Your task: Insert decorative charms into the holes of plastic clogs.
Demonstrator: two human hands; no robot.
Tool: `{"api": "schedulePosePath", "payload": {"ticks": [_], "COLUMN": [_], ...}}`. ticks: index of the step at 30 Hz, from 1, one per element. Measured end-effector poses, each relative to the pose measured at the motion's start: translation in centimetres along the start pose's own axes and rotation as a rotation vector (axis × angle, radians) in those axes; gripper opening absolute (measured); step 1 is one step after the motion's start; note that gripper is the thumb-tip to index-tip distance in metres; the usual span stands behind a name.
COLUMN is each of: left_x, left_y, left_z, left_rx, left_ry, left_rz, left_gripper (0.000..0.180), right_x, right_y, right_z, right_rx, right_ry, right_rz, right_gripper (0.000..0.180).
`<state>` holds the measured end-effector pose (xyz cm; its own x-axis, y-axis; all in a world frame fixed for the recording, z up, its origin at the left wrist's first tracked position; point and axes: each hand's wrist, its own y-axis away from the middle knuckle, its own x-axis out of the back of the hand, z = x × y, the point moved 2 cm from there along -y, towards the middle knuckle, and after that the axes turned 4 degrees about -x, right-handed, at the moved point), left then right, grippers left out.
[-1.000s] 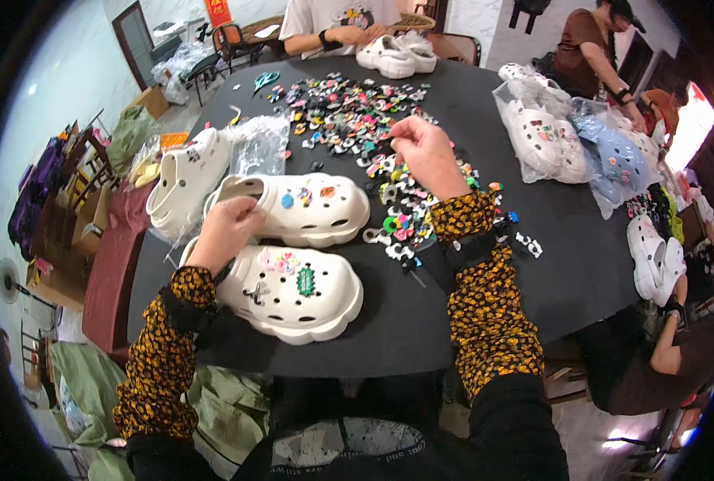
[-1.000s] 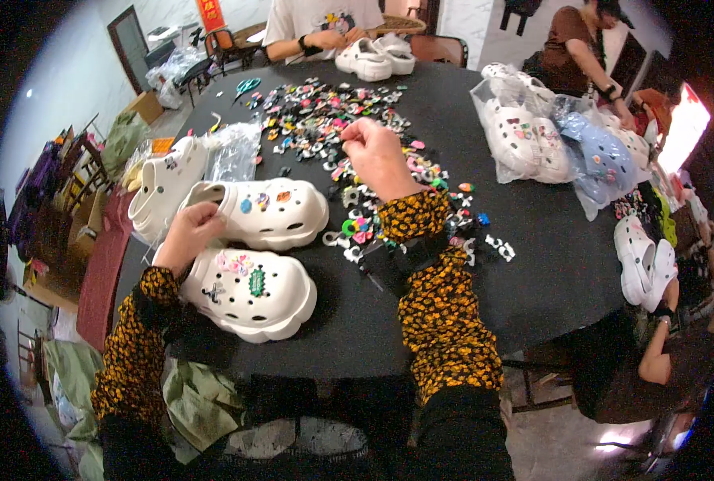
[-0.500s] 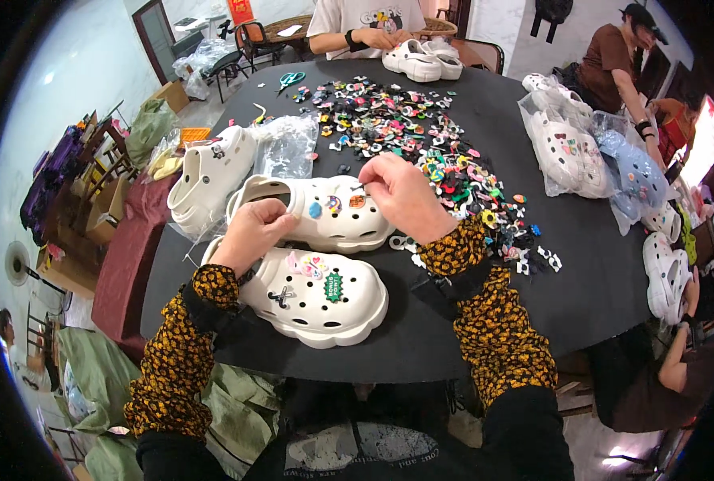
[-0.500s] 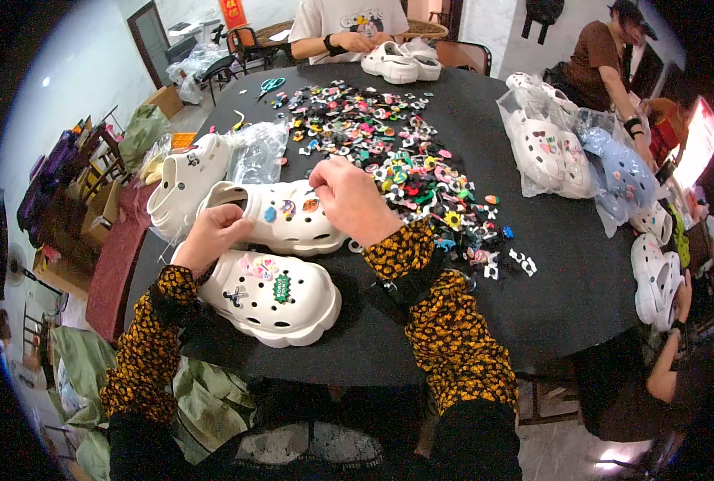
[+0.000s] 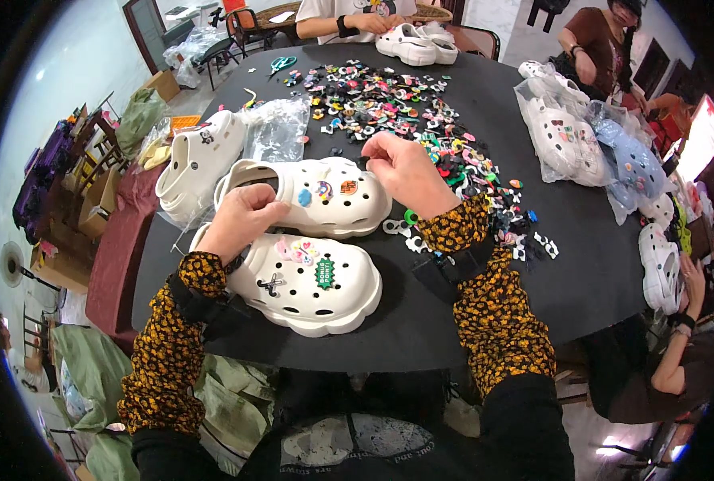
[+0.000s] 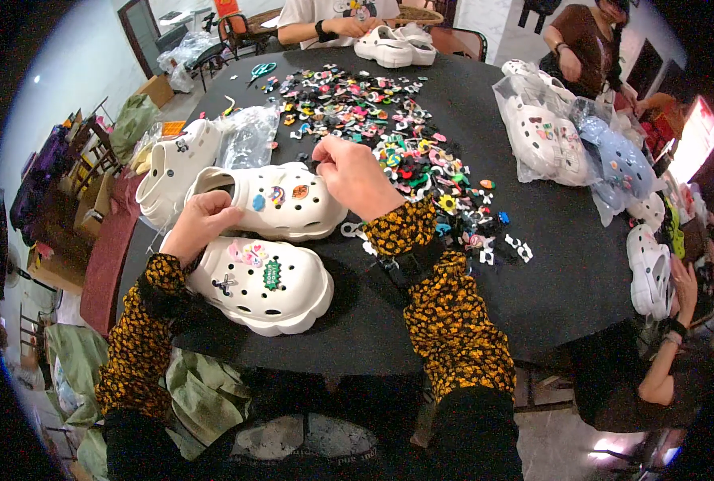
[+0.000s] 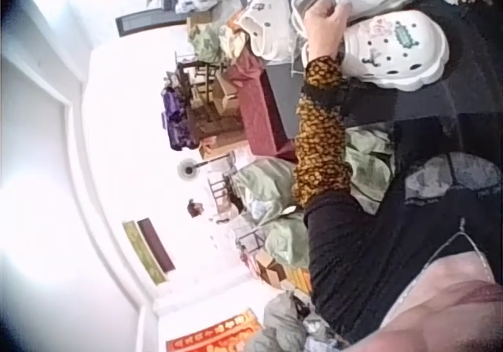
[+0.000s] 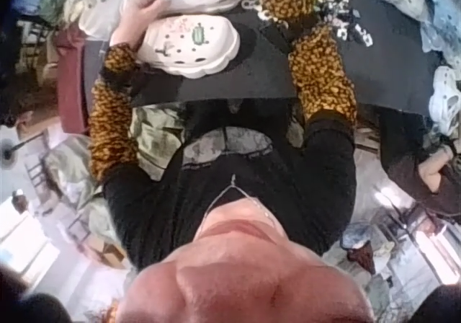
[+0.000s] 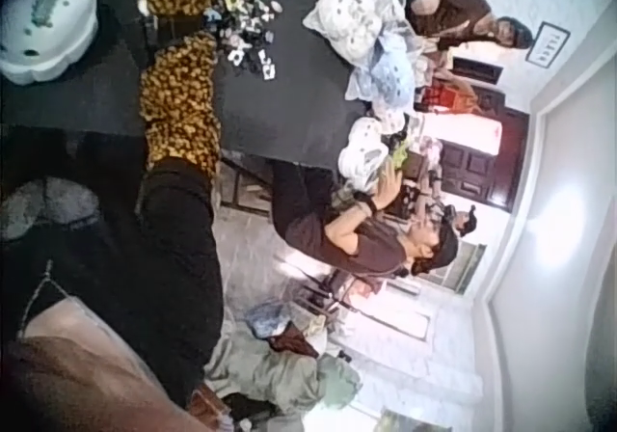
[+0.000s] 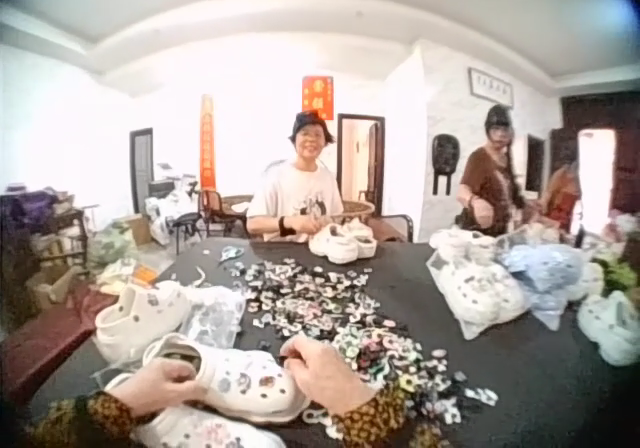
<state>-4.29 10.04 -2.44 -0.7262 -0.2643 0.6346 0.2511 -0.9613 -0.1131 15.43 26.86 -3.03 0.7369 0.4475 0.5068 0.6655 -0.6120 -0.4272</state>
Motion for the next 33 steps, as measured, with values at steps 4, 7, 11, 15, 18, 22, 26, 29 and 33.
{"api": "schedulePosePath", "payload": {"ticks": [4, 7, 11, 15, 18, 22, 26, 29, 33], "left_x": [0.5, 0.3, 0.7, 2.2, 2.8, 3.4, 1.7, 0.7, 1.5], "left_y": [0.2, -0.3, -0.3, 1.2, 3.7, 7.4, 10.7, 11.7, 9.5], "left_z": [-0.4, -0.3, 0.1, 2.0, 3.9, 3.5, 4.1, 3.1, 3.3], "left_rx": [-0.002, -0.110, -0.282, -0.212, -0.218, -0.362, -0.082, -0.177, -0.043], "left_ry": [-0.050, -0.068, -0.189, -0.211, -0.365, -0.421, -0.153, -0.390, -0.432], "left_rz": [0.008, 0.058, 0.135, 0.134, 0.259, 0.411, 0.277, 0.245, 0.043], "left_gripper": [0.025, 0.025, 0.024, 0.027, 0.025, 0.018, 0.022, 0.040, 0.034], "right_x": [-0.6, -0.2, -0.2, -0.2, 0.0, 0.0, 0.3, 0.3, 1.4], "right_y": [-0.4, -0.4, 0.0, 0.3, 0.8, 1.0, 1.0, 0.5, 0.7], "right_z": [0.1, -0.3, -1.8, -3.1, -4.3, -5.3, -5.1, -4.2, -4.2], "right_rx": [0.058, 0.124, 0.074, 0.052, 0.055, 0.065, 0.096, 0.098, 0.073], "right_ry": [0.027, 0.111, 0.054, -0.014, -0.013, -0.044, -0.040, -0.033, -0.007], "right_rz": [-0.060, -0.048, 0.007, -0.005, -0.018, -0.023, 0.016, 0.069, 0.110], "right_gripper": [0.013, 0.013, 0.013, 0.014, 0.012, 0.013, 0.015, 0.017, 0.015]}}
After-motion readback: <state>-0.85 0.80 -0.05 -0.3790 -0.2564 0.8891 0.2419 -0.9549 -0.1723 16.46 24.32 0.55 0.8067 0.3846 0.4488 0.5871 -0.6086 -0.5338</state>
